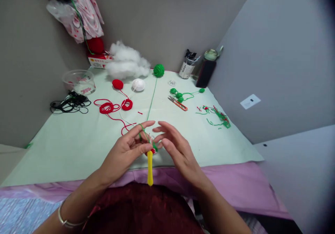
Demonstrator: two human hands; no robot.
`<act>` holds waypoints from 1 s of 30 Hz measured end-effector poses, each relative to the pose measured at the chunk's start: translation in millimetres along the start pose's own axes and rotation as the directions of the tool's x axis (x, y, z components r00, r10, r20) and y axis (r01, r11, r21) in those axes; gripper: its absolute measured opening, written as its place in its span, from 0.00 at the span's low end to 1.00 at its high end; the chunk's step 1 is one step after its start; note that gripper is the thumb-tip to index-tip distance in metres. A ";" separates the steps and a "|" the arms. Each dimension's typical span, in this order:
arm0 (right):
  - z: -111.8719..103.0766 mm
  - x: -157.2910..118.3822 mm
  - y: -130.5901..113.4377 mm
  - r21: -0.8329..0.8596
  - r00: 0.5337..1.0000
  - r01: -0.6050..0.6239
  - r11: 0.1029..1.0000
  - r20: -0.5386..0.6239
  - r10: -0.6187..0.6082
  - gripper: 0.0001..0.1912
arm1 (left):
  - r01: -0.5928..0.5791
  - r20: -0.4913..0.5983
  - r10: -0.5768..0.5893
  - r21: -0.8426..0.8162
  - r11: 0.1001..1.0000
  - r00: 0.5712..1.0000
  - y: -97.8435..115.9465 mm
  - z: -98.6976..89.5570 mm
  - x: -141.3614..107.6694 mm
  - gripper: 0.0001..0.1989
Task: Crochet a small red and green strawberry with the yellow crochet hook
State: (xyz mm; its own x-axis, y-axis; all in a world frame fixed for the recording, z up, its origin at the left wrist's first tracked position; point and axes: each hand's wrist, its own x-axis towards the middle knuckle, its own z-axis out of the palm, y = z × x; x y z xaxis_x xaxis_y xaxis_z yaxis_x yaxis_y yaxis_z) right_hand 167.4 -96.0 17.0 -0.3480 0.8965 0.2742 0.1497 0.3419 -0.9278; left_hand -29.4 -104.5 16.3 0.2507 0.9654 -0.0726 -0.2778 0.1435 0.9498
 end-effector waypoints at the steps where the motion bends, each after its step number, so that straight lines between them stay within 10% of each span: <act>1: 0.3 3.4 -0.1 0.032 0.997 -0.050 0.998 0.062 0.048 0.19 | -0.002 -0.006 0.003 0.036 0.999 1.000 0.3 0.3 0.4 0.26; 8: 4.0 15.4 2.3 -0.071 0.998 0.051 0.996 0.029 -0.049 0.09 | -0.031 -0.094 0.047 0.166 0.986 0.994 -0.6 -0.8 3.1 0.23; 18: -11.0 23.0 9.3 0.113 0.988 -0.147 0.983 0.068 0.140 0.14 | -0.073 -0.193 0.099 0.137 0.988 0.976 -1.1 -15.6 2.5 0.19; 21: -27.9 42.2 15.7 -0.173 0.976 -0.096 0.980 0.176 0.126 0.16 | -0.066 -0.230 0.083 0.081 0.995 0.970 2.0 -18.8 4.0 0.19; 24: -50.8 81.5 30.2 -0.822 0.993 -0.027 0.568 0.045 0.112 0.16 | -0.077 -0.266 0.074 -0.003 0.997 0.961 6.9 -17.3 5.5 0.19; 30: -78.7 146.4 77.5 -0.955 0.976 -0.098 0.281 -0.038 0.212 0.16 | -0.052 -0.277 0.016 -0.121 0.991 0.961 10.4 -11.9 7.6 0.18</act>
State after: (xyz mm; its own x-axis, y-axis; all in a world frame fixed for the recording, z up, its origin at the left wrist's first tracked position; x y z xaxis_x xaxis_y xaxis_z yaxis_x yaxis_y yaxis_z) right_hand 200.8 83.9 5.2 -0.2729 0.9587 0.0806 0.9597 0.2771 -0.0463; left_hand -41.5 -93.1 22.1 -0.0209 0.9901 -0.1388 -0.4008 0.1189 0.9084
